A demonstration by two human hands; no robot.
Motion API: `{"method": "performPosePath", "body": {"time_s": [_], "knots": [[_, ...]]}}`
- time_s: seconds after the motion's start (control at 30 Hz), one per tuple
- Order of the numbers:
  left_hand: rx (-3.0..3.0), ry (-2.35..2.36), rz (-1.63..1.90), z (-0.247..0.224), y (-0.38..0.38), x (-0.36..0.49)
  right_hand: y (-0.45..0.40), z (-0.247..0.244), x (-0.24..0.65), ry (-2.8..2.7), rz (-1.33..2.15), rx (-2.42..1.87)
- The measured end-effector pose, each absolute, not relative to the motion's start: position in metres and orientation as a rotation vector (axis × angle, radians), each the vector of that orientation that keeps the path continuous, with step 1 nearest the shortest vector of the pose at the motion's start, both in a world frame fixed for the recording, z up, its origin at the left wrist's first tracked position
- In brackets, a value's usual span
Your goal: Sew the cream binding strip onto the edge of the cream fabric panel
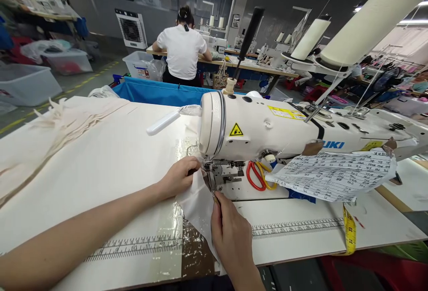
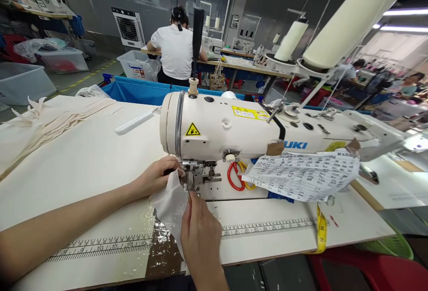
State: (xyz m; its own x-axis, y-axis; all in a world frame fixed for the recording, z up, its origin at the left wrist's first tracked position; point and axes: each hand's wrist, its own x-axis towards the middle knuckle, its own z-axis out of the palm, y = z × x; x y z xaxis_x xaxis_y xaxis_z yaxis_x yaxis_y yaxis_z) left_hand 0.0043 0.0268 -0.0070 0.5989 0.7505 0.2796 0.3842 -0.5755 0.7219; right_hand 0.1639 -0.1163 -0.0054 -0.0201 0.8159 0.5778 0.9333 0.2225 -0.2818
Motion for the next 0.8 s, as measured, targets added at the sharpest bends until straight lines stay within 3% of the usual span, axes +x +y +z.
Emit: {"method": "performPosePath", "body": {"time_s": [0.8], "knots": [[2.277, 0.9, 0.758, -0.007, 0.03, 0.0062, -0.1172, -0.0086, 0.1644, -1.848, -0.205, -1.612]]}}
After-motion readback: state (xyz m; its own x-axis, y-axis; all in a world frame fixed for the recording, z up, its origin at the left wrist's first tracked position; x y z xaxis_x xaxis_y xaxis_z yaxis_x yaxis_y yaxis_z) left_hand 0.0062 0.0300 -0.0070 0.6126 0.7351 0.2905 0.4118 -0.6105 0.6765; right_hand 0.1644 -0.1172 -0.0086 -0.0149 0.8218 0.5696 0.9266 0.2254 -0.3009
